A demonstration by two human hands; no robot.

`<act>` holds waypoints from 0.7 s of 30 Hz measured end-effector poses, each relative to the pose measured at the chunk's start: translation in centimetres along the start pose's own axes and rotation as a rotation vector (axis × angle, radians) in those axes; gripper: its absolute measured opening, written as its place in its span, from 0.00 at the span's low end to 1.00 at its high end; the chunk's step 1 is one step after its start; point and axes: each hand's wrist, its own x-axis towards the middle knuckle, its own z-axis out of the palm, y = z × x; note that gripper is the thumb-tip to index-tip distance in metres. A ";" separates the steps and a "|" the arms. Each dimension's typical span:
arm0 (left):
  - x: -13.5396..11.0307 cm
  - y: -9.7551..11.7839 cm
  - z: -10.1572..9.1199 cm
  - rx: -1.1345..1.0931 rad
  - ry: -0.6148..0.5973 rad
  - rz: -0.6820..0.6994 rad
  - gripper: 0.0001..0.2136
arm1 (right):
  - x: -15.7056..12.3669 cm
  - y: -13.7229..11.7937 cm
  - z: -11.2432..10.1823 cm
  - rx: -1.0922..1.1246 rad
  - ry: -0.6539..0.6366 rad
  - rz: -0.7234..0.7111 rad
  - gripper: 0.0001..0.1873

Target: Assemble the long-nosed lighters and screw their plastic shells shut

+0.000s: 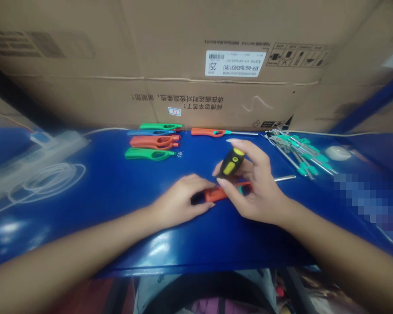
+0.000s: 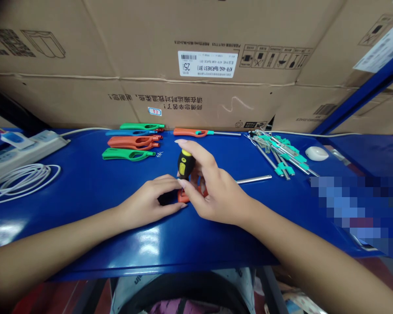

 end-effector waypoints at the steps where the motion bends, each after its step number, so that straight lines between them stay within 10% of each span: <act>1: 0.0 0.0 0.0 -0.001 0.006 0.004 0.14 | 0.0 0.1 0.1 -0.016 0.007 -0.011 0.43; 21: 0.0 0.2 -0.3 -0.051 -0.105 0.118 0.16 | 0.4 -0.3 -0.3 -0.094 0.190 0.046 0.33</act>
